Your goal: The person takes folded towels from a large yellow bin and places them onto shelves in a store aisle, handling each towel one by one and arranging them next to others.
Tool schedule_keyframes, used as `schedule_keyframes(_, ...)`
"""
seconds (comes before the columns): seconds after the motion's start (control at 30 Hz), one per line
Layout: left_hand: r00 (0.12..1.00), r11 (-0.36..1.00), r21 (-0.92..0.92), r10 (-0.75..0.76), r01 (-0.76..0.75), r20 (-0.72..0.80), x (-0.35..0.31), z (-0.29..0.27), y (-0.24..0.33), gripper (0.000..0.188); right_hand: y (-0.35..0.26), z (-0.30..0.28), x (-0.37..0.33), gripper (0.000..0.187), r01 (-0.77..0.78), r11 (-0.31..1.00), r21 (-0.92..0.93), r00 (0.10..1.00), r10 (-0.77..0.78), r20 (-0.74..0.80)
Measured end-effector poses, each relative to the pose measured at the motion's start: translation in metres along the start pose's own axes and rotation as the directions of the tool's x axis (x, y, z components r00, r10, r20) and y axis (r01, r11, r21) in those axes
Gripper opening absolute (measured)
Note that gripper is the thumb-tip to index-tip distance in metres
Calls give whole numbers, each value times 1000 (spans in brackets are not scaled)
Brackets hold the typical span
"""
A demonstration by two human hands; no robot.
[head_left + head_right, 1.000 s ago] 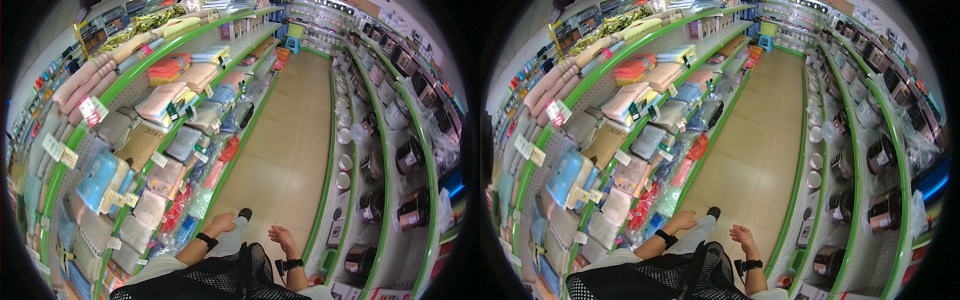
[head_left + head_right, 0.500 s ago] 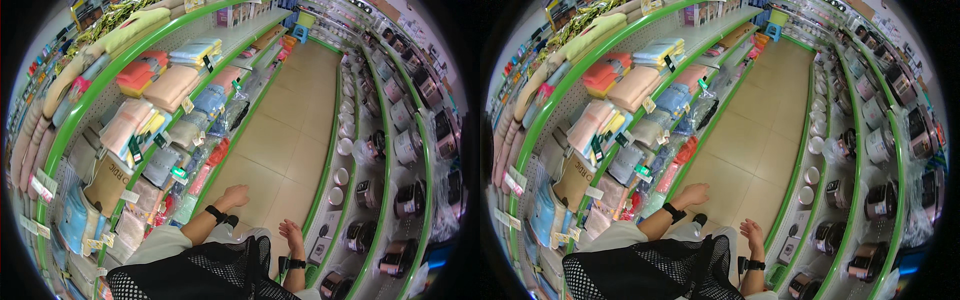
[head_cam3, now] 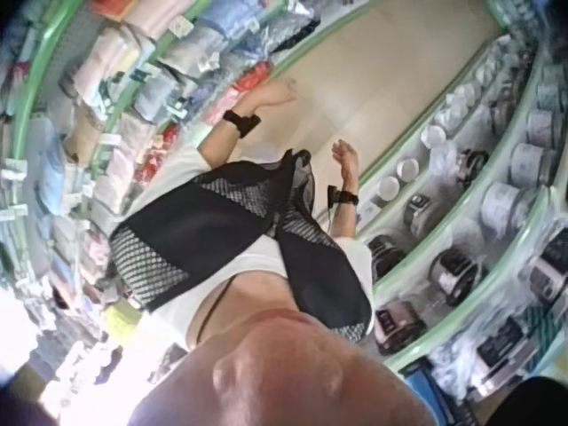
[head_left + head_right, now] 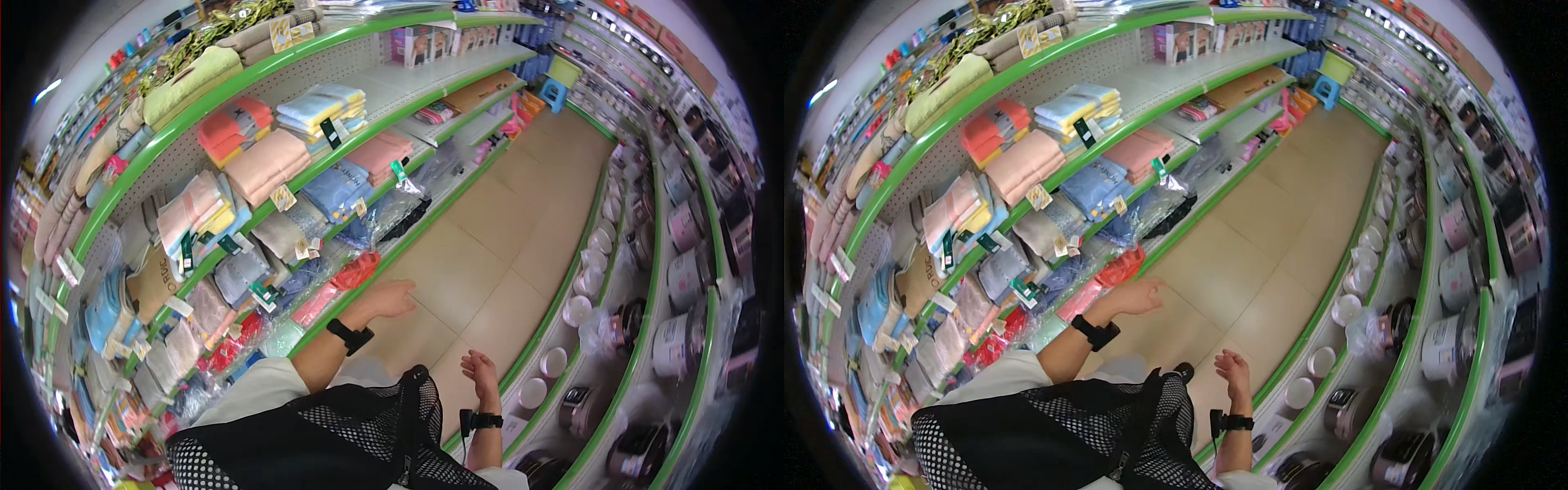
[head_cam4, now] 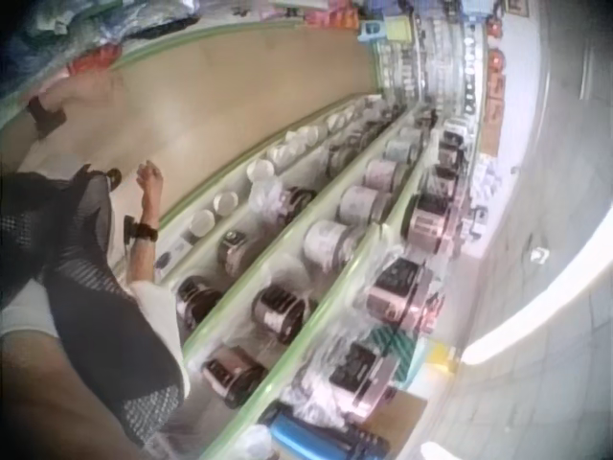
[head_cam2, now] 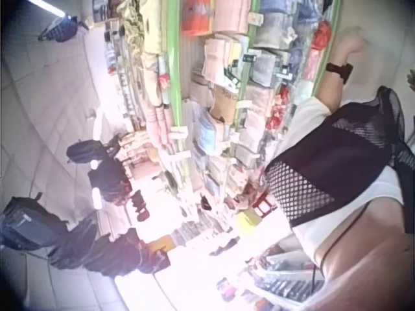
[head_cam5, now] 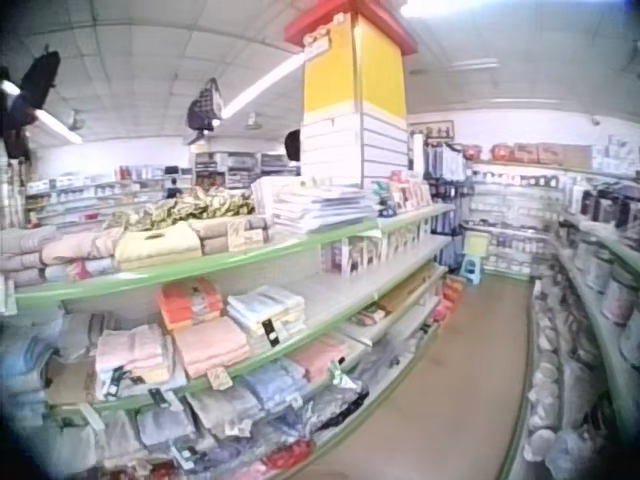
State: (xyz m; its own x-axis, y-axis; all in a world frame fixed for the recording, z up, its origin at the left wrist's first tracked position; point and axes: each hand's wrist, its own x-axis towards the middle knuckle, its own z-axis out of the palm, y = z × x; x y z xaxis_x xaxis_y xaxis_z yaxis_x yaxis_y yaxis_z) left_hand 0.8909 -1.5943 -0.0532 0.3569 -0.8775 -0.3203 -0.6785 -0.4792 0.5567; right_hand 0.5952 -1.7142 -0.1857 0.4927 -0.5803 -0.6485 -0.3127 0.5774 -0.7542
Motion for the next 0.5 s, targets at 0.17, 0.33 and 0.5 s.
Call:
schedule_keyframes(0.17,985,990,-124,-92,74,-149,21,-46,19,51,-63,-26,52,29,53,992,-115,993,-39,115)
schedule_keyframes(0.33,810,994,36,-62,102,-583,43,-105,25,45,-95,-11,112,31,0,988,-155,969,38,243)
schedule_keyframes(0.5,648,984,-83,-166,157,-743,70,-172,17,41,-154,35,162,33,72,960,-272,925,38,378)
